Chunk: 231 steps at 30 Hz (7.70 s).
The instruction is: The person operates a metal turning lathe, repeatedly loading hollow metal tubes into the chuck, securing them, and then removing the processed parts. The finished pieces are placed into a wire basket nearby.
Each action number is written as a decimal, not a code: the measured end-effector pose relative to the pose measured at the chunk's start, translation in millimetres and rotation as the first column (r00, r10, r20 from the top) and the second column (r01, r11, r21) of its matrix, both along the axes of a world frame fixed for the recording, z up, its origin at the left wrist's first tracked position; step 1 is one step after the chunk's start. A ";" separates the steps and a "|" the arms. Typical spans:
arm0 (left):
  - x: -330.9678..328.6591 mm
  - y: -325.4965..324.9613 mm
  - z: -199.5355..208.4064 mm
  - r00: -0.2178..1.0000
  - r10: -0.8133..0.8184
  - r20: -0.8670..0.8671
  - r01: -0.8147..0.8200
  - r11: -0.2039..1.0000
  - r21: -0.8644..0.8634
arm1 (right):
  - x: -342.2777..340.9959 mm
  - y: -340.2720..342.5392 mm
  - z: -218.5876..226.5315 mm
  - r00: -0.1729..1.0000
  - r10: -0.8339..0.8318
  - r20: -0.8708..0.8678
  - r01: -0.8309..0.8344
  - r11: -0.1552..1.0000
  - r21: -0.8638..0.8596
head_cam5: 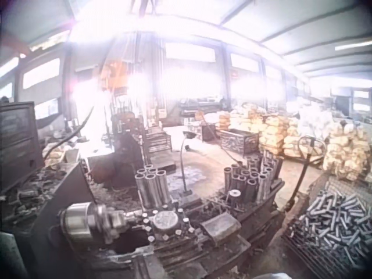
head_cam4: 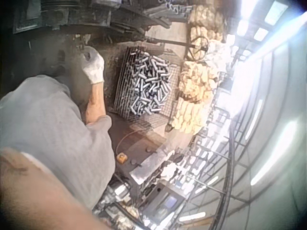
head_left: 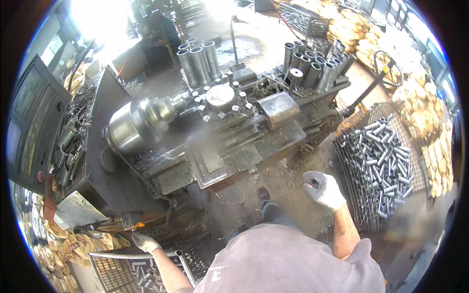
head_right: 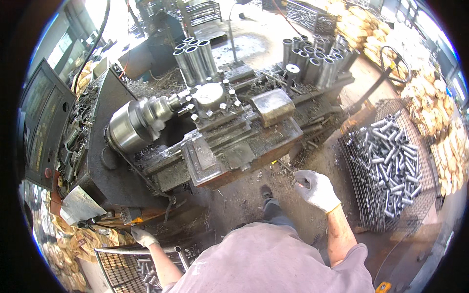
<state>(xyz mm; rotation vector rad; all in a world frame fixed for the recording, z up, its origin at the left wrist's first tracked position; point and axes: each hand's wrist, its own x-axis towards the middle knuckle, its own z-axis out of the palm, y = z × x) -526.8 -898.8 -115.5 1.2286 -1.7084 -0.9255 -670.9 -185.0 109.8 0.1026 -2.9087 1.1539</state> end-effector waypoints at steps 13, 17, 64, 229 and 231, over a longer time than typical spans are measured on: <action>-60.1 193.9 1.7 0.946 0.073 -0.317 0.166 0.728 0.665 | -317.6 -105.4 95.1 0.787 0.419 -0.453 -0.529 0.836 -0.145; -74.9 245.6 20.4 0.974 -0.015 -0.226 0.171 0.702 0.692 | -427.9 -174.2 126.7 0.862 0.387 -0.329 -0.389 0.919 0.062; -283.6 316.8 170.7 0.576 -0.787 0.220 0.769 0.613 0.182 | -463.4 -383.2 64.4 0.359 0.713 0.602 -0.908 0.117 0.402; 376.0 527.1 -156.0 0.769 -0.196 0.608 -0.321 0.704 0.634 | -59.1 -199.4 -64.6 0.418 0.903 0.099 -0.747 0.404 -0.529; 356.7 552.6 -85.7 0.848 0.009 0.530 -0.433 0.588 0.683 | 4.0 -229.1 -83.8 0.230 0.969 0.093 -0.945 0.245 -0.217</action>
